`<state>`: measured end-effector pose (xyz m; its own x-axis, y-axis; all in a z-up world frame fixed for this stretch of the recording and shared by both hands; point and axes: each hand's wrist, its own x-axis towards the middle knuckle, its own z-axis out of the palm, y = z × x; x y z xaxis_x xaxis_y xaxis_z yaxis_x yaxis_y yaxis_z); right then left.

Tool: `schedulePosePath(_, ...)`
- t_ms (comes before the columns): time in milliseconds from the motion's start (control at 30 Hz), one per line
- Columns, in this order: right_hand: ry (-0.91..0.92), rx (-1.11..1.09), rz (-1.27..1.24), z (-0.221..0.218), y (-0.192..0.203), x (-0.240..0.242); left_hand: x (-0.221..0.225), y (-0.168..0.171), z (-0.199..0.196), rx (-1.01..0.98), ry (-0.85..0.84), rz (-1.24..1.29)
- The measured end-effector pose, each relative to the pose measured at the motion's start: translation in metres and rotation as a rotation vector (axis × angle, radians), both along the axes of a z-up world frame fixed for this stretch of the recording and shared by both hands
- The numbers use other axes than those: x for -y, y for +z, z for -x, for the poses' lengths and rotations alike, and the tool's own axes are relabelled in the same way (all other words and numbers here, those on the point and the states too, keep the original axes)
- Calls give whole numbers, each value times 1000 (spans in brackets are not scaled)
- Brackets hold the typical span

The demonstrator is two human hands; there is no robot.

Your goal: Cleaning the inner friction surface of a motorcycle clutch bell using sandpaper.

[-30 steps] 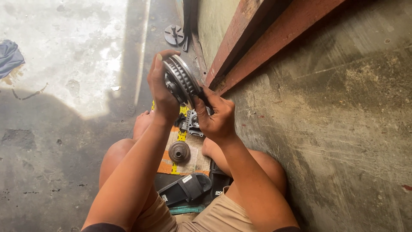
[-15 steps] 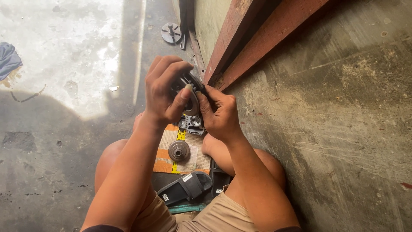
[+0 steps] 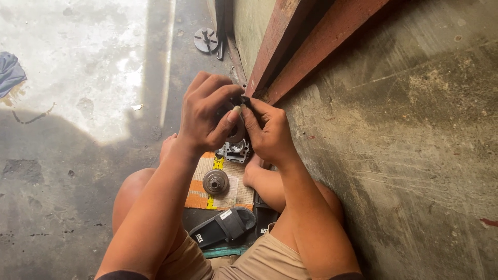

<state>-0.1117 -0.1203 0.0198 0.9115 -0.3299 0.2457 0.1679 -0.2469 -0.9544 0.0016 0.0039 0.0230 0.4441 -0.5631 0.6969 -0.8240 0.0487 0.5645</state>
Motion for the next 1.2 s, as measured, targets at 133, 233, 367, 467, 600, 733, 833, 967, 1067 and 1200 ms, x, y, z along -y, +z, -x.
schedulePosePath(133,25,-25,-19,-1,0,5,3,-2,3,39,-1,-31)
schedulePosePath(233,7,-21,-25,-2,-7,7,7,-4,4,-8,6,-12)
schedulePosePath(367,-62,-40,-62,-3,-21,4,12,-13,4,-177,144,39)
schedulePosePath(467,-132,-41,-64,-5,-15,-6,14,-20,4,-302,273,-6)
schedulePosePath(600,-291,18,123,-9,2,-17,12,-20,-2,-991,301,-239)
schedulePosePath(733,-370,90,276,-12,-9,-19,26,29,16,-1632,129,-52)
schedulePosePath(833,-305,169,340,-10,-18,-26,20,-19,9,-1777,115,169)
schedulePosePath(967,-279,230,324,-10,-22,-38,11,-43,9,-1459,84,509)
schedulePosePath(1067,-280,241,261,-9,-16,-39,9,-32,8,-1161,119,434)
schedulePosePath(1200,-194,142,14,-4,0,-38,5,-30,10,-781,102,271)
